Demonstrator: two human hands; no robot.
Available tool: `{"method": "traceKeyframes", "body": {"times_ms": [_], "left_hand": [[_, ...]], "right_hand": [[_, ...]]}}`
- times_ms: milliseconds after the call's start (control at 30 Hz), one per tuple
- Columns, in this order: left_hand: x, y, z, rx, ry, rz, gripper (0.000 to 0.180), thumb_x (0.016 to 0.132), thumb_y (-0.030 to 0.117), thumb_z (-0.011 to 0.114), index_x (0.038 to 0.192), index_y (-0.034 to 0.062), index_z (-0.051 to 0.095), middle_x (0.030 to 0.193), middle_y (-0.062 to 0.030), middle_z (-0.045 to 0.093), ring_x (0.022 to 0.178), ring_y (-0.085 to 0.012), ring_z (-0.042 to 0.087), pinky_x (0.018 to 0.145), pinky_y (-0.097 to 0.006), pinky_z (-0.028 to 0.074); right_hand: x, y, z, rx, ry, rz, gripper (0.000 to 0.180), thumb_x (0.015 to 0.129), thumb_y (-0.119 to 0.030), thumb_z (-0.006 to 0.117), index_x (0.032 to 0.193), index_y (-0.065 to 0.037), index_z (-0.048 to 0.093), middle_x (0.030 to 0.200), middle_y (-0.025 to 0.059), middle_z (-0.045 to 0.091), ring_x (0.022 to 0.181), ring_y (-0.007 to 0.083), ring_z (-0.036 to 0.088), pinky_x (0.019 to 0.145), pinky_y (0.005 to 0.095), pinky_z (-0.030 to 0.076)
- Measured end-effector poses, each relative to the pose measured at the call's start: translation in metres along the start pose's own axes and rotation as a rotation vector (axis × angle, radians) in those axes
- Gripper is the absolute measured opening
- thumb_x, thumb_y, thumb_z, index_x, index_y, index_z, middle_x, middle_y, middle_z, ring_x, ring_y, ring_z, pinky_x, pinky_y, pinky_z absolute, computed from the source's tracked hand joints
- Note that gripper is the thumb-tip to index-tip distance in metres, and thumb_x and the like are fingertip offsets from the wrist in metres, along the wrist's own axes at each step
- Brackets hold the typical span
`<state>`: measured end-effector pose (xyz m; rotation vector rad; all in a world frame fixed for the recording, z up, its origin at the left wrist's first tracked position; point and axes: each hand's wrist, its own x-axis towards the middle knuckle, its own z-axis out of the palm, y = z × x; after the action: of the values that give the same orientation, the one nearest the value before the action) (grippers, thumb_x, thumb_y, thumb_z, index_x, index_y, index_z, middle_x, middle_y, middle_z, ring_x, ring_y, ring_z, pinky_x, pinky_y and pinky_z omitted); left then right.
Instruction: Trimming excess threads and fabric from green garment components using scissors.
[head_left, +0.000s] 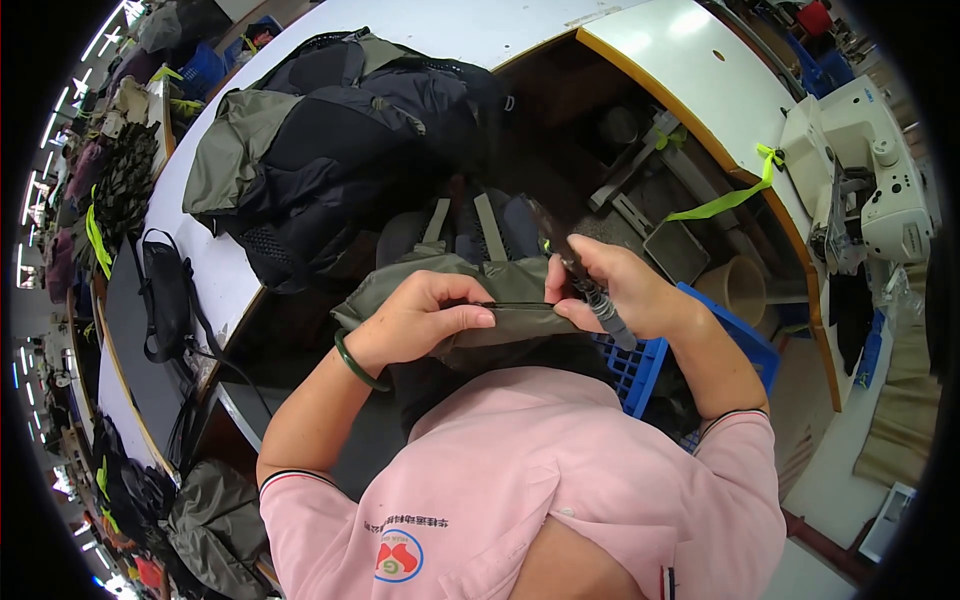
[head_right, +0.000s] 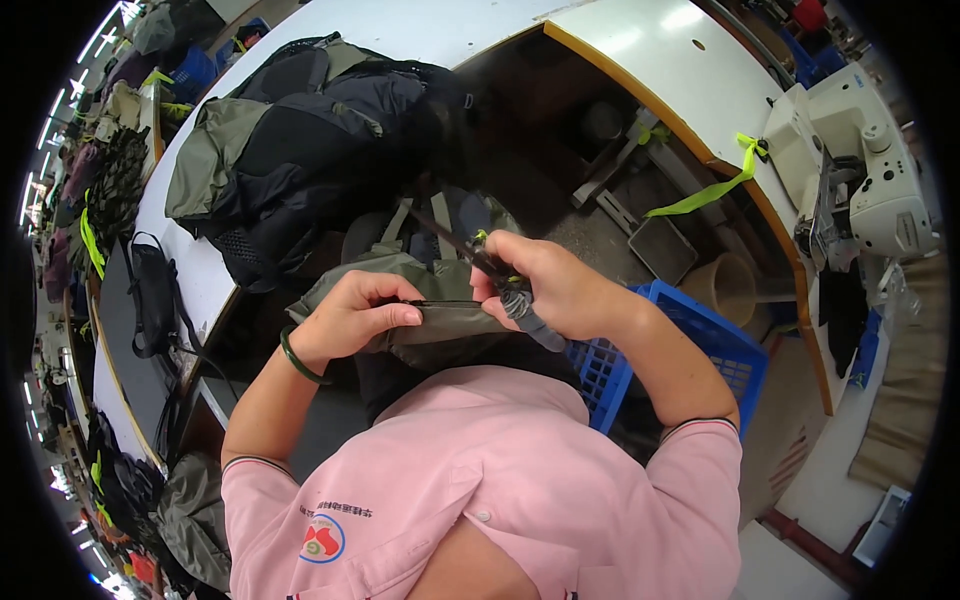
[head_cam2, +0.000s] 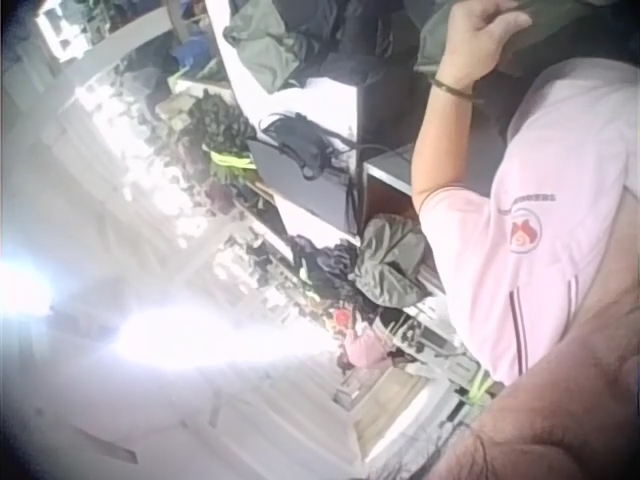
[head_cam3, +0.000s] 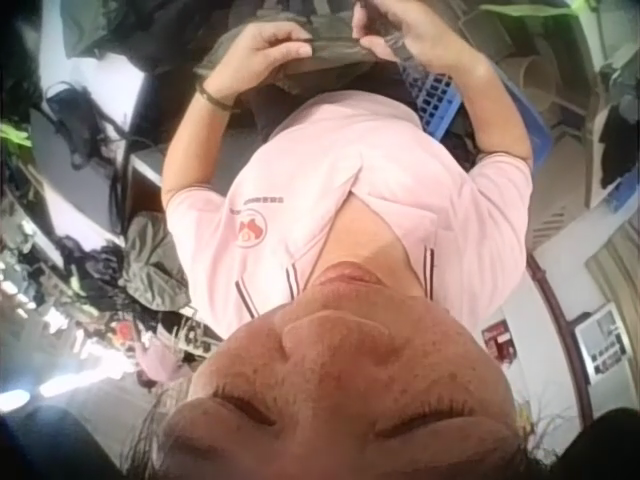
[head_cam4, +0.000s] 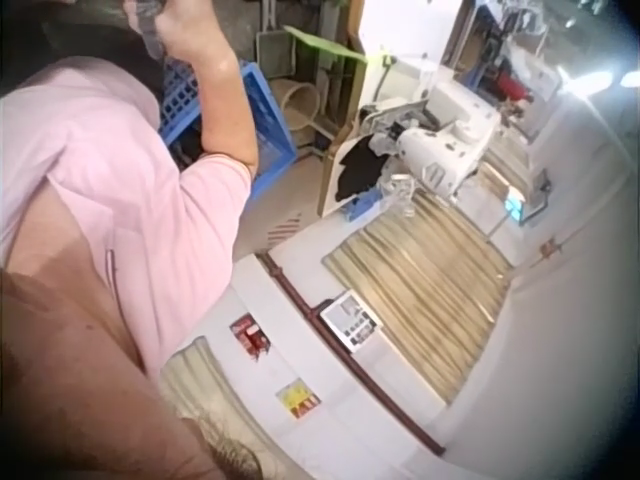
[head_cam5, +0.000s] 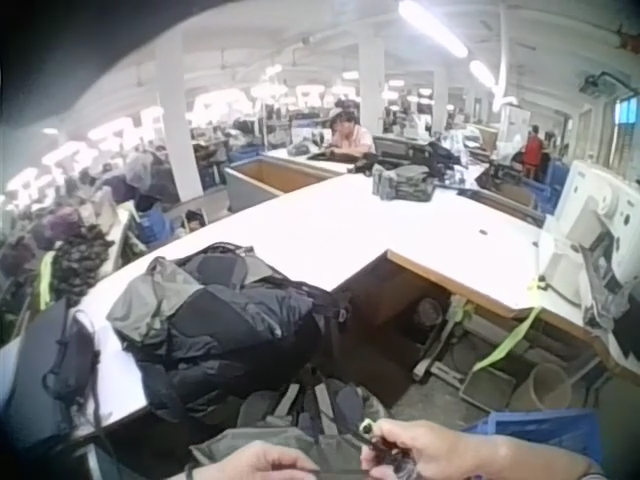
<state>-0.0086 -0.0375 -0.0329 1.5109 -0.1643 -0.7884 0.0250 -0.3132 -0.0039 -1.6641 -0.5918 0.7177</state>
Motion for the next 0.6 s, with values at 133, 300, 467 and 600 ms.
{"method": "traceKeyframes", "body": {"times_ms": [133,300,467,600], "left_hand": [[0.004,-0.013,-0.006,-0.251,-0.043,-0.018,0.011,0.092,0.011,0.07,0.094,0.001,0.069,0.082,0.0035,0.063,0.074,-0.0033,0.054,0.068,-0.02,0.046],[0.008,-0.013,-0.012,-0.228,-0.137,-0.027,0.017,0.087,0.004,0.074,0.101,0.002,0.065,0.087,0.0044,0.06,0.078,-0.0035,0.053,0.073,-0.019,0.045],[0.012,-0.022,-0.018,-0.242,-0.174,-0.015,0.028,0.082,-0.003,0.076,0.105,0.0039,0.061,0.09,0.0052,0.058,0.082,-0.0032,0.053,0.076,-0.019,0.045],[0.021,-0.024,-0.017,-0.328,-0.147,-0.088,0.028,0.082,-0.004,0.075,0.104,0.0046,0.061,0.089,0.0054,0.057,0.081,-0.0024,0.052,0.076,-0.018,0.045]], "right_hand": [[0.003,0.008,-0.004,0.047,-0.026,0.044,0.016,0.086,0.003,0.065,0.095,-0.002,0.053,0.082,0.003,0.06,0.071,0.0091,0.056,0.065,0.0248,0.047],[0.008,0.004,-0.005,0.081,0.031,0.164,0.016,0.085,0.003,0.066,0.094,-0.002,0.055,0.083,0.0025,0.06,0.075,0.0096,0.057,0.069,0.0247,0.048],[0.014,0.013,-0.003,0.03,0.099,0.105,0.016,0.083,0.004,0.068,0.092,-0.003,0.057,0.084,0.0019,0.062,0.077,0.0091,0.057,0.07,0.0243,0.048],[0.016,0.023,-0.013,-0.007,0.115,0.033,0.019,0.08,0.004,0.071,0.093,-0.004,0.059,0.085,0.0023,0.064,0.079,0.0099,0.059,0.07,0.0253,0.049]]}}
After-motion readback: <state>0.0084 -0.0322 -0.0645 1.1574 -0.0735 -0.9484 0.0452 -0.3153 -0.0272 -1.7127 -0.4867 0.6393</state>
